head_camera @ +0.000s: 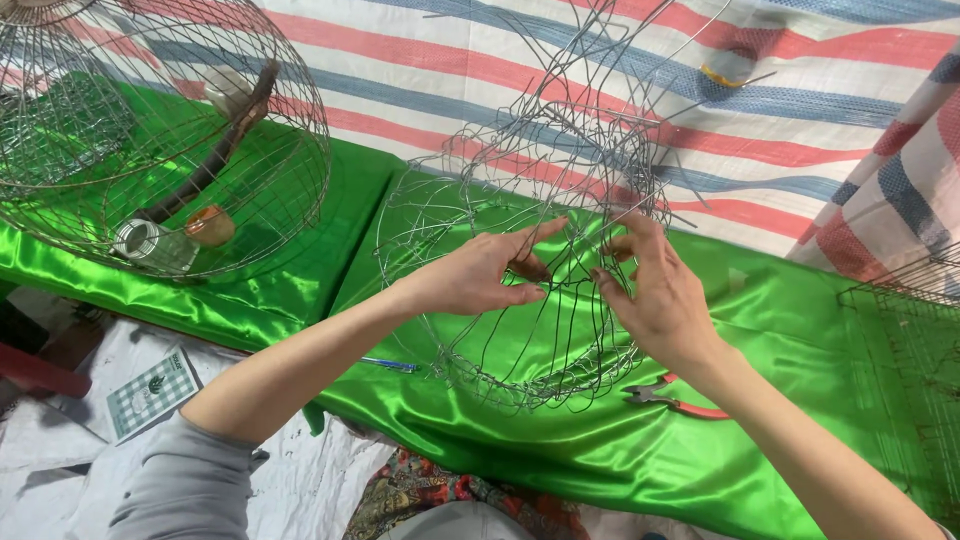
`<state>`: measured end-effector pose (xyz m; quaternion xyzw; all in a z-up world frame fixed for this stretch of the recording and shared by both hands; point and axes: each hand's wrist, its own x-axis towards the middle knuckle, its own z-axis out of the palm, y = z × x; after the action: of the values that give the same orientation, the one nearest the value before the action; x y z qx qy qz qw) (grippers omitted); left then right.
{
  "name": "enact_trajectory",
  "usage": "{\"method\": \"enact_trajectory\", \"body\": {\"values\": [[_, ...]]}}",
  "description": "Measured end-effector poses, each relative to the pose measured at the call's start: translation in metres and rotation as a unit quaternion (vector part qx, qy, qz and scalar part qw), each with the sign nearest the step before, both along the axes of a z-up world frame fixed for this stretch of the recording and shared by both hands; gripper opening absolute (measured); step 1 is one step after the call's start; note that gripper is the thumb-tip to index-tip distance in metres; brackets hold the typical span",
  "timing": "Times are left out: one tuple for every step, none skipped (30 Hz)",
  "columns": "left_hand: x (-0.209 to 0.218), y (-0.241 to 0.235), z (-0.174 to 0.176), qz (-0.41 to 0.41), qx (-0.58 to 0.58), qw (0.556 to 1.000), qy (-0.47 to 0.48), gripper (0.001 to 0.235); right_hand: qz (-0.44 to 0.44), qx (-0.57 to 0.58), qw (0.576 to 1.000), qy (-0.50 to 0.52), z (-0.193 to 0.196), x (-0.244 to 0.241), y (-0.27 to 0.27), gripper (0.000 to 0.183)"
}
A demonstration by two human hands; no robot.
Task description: Assembling a wire cage by twisting metal wires together
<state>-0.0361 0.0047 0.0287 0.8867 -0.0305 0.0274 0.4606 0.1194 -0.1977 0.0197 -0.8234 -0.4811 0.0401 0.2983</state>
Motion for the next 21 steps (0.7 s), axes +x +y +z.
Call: {"method": "enact_trajectory", "body": {"values": [[0.000, 0.000, -0.001, 0.000, -0.001, 1.000, 0.000, 0.083, 0.000, -0.001, 1.000, 0.000, 0.001, 0.001, -0.001, 0.067], [0.000, 0.000, -0.001, 0.000, -0.005, 1.000, 0.009, 0.084, 0.009, -0.002, 1.000, 0.011, 0.002, 0.001, -0.002, 0.065], [0.000, 0.000, -0.001, 0.001, -0.010, 1.000, 0.017, 0.085, 0.018, -0.005, 1.000, 0.023, 0.004, 0.001, -0.002, 0.063], [0.001, 0.000, -0.002, 0.001, -0.011, 1.000, 0.017, 0.085, 0.019, -0.006, 1.000, 0.023, 0.006, 0.001, -0.003, 0.063], [0.001, 0.001, -0.002, -0.004, -0.016, 1.000, 0.020, 0.087, 0.027, -0.005, 0.999, 0.031, 0.008, 0.001, -0.004, 0.064], [0.002, 0.001, -0.003, -0.010, -0.021, 0.999, 0.022, 0.088, 0.036, -0.003, 0.999, 0.040, 0.010, 0.001, -0.005, 0.065], [0.002, 0.002, -0.003, -0.011, -0.022, 0.999, 0.021, 0.088, 0.036, -0.004, 0.999, 0.039, 0.008, 0.002, -0.004, 0.065], [0.003, 0.002, -0.003, -0.006, -0.028, 0.999, 0.025, 0.088, 0.037, -0.011, 0.999, 0.039, 0.007, 0.004, -0.004, 0.064], [0.003, 0.002, -0.003, -0.002, -0.034, 0.999, 0.032, 0.087, 0.037, -0.020, 0.998, 0.040, 0.005, 0.004, -0.005, 0.064], [0.003, 0.004, -0.007, -0.003, -0.035, 0.999, 0.032, 0.087, 0.036, -0.021, 0.998, 0.040, 0.009, 0.001, -0.005, 0.064], [0.003, 0.007, -0.010, -0.012, -0.077, 0.997, 0.026, 0.087, 0.037, -0.018, 0.998, 0.049, 0.013, -0.002, -0.005, 0.060], [0.002, 0.010, -0.012, -0.021, -0.118, 0.993, 0.021, 0.086, 0.038, -0.014, 0.998, 0.058, 0.018, -0.005, -0.004, 0.057], [-0.004, 0.009, -0.002, -0.020, -0.118, 0.993, 0.020, 0.086, 0.039, -0.015, 0.997, 0.058, 0.018, -0.003, -0.004, 0.057], [-0.010, 0.008, 0.008, -0.025, -0.104, 0.994, 0.005, 0.080, 0.038, -0.023, 0.996, 0.077, 0.018, -0.001, -0.003, 0.053], [-0.016, 0.007, 0.019, -0.030, -0.090, 0.995, -0.010, 0.075, 0.037, -0.032, 0.994, 0.097, 0.018, 0.002, -0.004, 0.049], [-0.024, 0.009, 0.023, -0.029, -0.091, 0.995, -0.010, 0.075, 0.037, -0.033, 0.994, 0.097, 0.020, 0.001, -0.005, 0.049], [-0.032, 0.011, 0.027, -0.025, -0.096, 0.995, -0.002, 0.070, 0.038, -0.034, 0.995, 0.091, 0.022, 0.001, -0.005, 0.048], [-0.040, 0.013, 0.031, -0.020, -0.100, 0.995, 0.006, 0.065, 0.038, -0.035, 0.995, 0.085, 0.025, 0.000, -0.005, 0.048], [-0.045, 0.016, 0.032, -0.020, -0.100, 0.995, 0.007, 0.065, 0.039, -0.036, 0.995, 0.086, 0.028, -0.001, -0.004, 0.048], [-0.050, 0.018, 0.032, -0.004, -0.112, 0.994, -0.008, 0.057, 0.039, -0.048, 0.995, 0.077, 0.031, -0.002, -0.004, 0.044], [-0.053, 0.022, 0.033, 0.011, -0.124, 0.992, -0.023, 0.049, 0.039, -0.059, 0.995, 0.067, 0.035, -0.002, -0.004, 0.041]]}}
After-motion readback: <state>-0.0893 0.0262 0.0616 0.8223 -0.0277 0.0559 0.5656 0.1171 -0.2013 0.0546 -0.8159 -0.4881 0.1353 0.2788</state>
